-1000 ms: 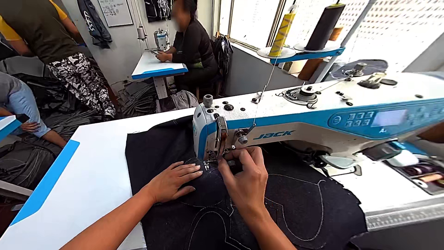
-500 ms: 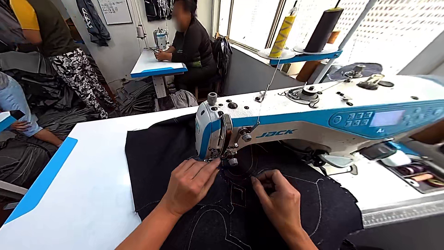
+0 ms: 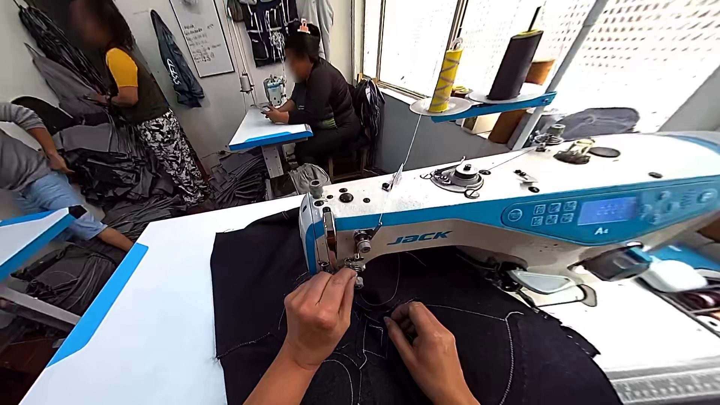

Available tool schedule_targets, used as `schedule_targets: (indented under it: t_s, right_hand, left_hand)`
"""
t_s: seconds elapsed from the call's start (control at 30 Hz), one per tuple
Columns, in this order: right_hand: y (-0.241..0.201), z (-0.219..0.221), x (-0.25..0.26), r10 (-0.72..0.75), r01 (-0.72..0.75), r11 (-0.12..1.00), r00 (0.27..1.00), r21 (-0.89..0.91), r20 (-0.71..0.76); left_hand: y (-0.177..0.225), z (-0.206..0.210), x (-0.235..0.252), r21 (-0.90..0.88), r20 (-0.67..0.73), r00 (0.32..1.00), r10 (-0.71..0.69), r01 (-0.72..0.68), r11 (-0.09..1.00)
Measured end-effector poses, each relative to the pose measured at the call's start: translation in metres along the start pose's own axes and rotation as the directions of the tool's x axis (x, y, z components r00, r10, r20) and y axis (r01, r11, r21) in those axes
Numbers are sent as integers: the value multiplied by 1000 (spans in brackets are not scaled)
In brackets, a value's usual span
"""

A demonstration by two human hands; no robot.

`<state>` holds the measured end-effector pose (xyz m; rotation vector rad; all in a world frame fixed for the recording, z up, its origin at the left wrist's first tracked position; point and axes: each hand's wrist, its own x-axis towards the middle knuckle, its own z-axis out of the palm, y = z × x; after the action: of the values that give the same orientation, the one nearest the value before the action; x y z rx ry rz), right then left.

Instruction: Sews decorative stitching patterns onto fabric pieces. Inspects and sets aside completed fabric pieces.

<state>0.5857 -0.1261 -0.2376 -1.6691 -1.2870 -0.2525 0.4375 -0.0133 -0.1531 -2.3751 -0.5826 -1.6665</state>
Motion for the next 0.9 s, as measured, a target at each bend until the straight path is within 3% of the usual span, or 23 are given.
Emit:
schedule_targets:
  t_s: [0.13,0.23,0.33,0.43,0.5,0.6,0.7,0.77,0.9]
  right_hand:
    - [4,0,-2,-26,26,999,1000,31,0]
    - [4,1,-2,-32,32,999,999,43,-1]
    - [-2,-5,0,-50,50,999,998,5,-25]
    - [-34,-20,4,-116,114,992,993,-50,-32]
    - [-66,-17,3,-141,141,990,989,19,47]
    - [-102,14,-5,-137,123,990,952,67,273]
    - [-103,45,-21,-84,124,989,922,-84,377]
    - [-91,53,-31,-101,186,961,924,-203,369]
    - [-73,44,-36,-167,275,931,905,-240,392]
  left_hand:
    - [-11,-15,-12,37,9,991,-131,131,991]
    - [-31,-31,-27,123,182,946,-267,248,961]
    - [-57,-49,-38,145,341,901,-268,231,962]
    - [-89,-57,-45,80,466,873,-143,119,990]
    - [-111,-52,-49,-20,551,835,-3,16,1000]
    - [-134,-30,-46,-219,641,725,252,-142,965]
    - [-144,-7,-41,-427,659,549,514,-290,857]
    - [-149,2,-44,-549,639,470,609,-276,789]
    - [-151,-1,-53,-592,670,459,583,-144,793]
